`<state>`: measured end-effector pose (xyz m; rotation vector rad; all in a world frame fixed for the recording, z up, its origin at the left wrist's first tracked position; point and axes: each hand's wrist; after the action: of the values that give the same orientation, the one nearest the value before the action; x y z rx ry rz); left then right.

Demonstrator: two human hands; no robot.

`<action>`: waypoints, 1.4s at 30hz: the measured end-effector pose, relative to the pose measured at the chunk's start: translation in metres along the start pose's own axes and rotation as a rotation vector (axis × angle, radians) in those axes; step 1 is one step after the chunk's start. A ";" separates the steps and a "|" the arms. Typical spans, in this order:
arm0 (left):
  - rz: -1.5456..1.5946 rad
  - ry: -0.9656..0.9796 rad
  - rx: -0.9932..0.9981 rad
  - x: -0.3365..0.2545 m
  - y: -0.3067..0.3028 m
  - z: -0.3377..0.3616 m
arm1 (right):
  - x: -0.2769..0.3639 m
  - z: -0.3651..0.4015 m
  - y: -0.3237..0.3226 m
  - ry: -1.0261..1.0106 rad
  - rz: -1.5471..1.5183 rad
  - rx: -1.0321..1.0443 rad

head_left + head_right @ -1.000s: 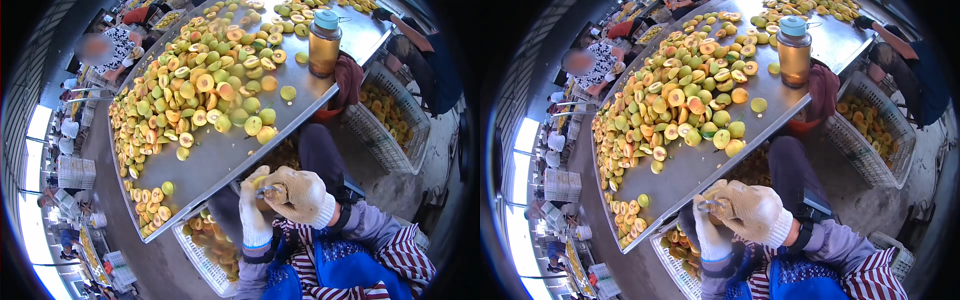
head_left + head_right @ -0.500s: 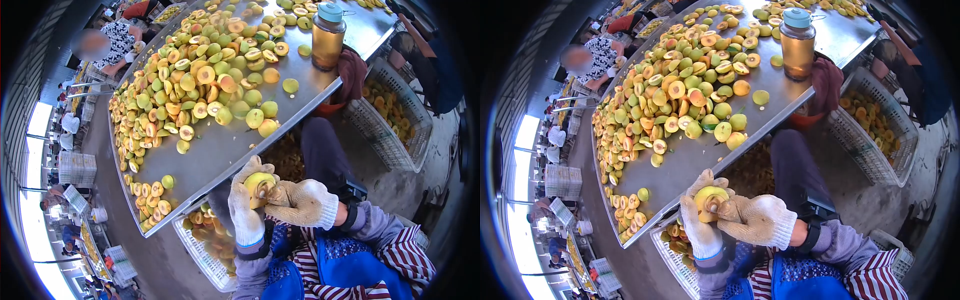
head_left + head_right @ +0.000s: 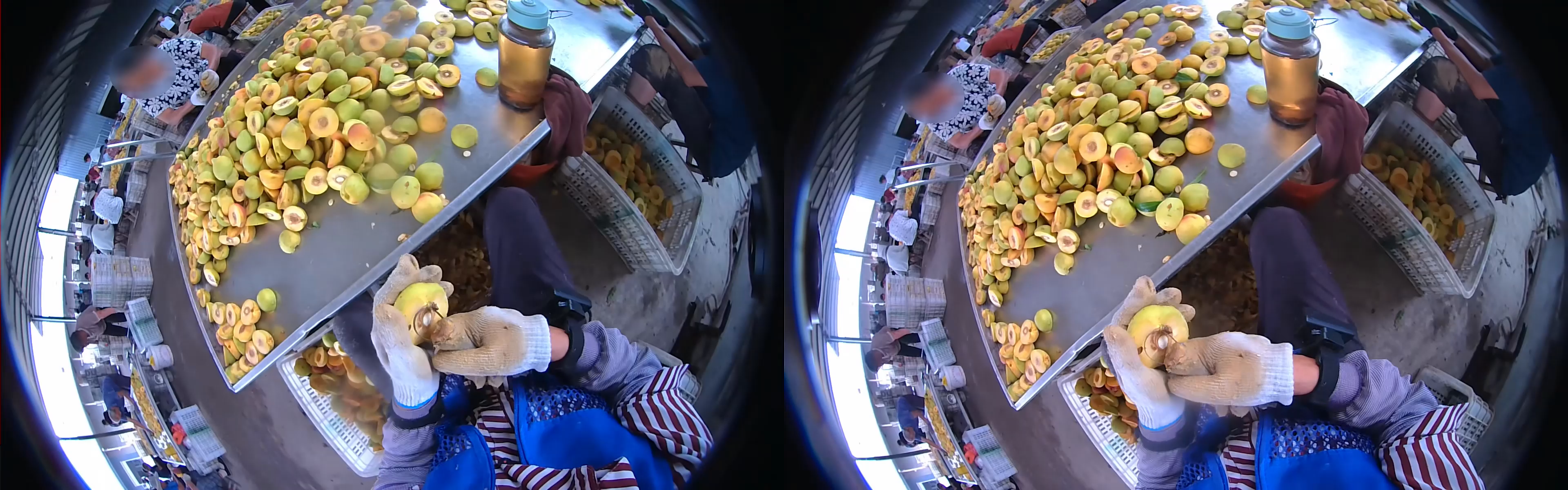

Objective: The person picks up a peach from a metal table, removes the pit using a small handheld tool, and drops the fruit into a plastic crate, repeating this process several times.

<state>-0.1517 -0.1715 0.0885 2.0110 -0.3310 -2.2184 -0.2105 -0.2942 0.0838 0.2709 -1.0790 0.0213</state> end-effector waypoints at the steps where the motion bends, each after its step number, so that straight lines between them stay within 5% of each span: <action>1: 0.022 -0.059 -0.001 0.000 -0.002 -0.002 | -0.002 0.000 0.002 -0.044 0.037 -0.027; 5: 0.103 -0.174 -0.029 -0.002 -0.004 -0.004 | 0.008 0.007 0.004 -0.173 0.096 -0.205; 12: 0.129 -0.152 -0.011 -0.001 -0.002 -0.003 | 0.023 0.012 0.002 0.024 0.013 -0.207; 21: 0.075 -0.119 0.002 0.002 -0.004 -0.002 | 0.006 0.009 0.001 -0.210 0.127 -0.230; 29: 0.092 -0.108 -0.002 0.006 -0.003 -0.003 | 0.013 0.006 -0.004 -0.041 0.052 -0.153; 33: -0.010 -0.011 0.017 0.004 0.000 -0.001 | 0.014 0.007 0.000 0.044 -0.023 -0.132; 36: -0.084 0.090 0.074 0.006 -0.003 -0.001 | 0.005 0.002 -0.012 0.148 -0.125 0.117; 42: -0.322 0.343 0.147 0.004 0.001 -0.007 | 0.013 0.004 -0.014 0.164 -0.128 0.072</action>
<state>-0.1451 -0.1737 0.0846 2.6348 -0.1408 -1.9995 -0.2056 -0.3097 0.0936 0.3958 -0.8972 -0.0321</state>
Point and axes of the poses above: each hand's wrist, its own z-axis away from the middle knuckle, its own y-axis out of the palm, x = y × z, and after that the axes turned 10 degrees about -x, right-handed
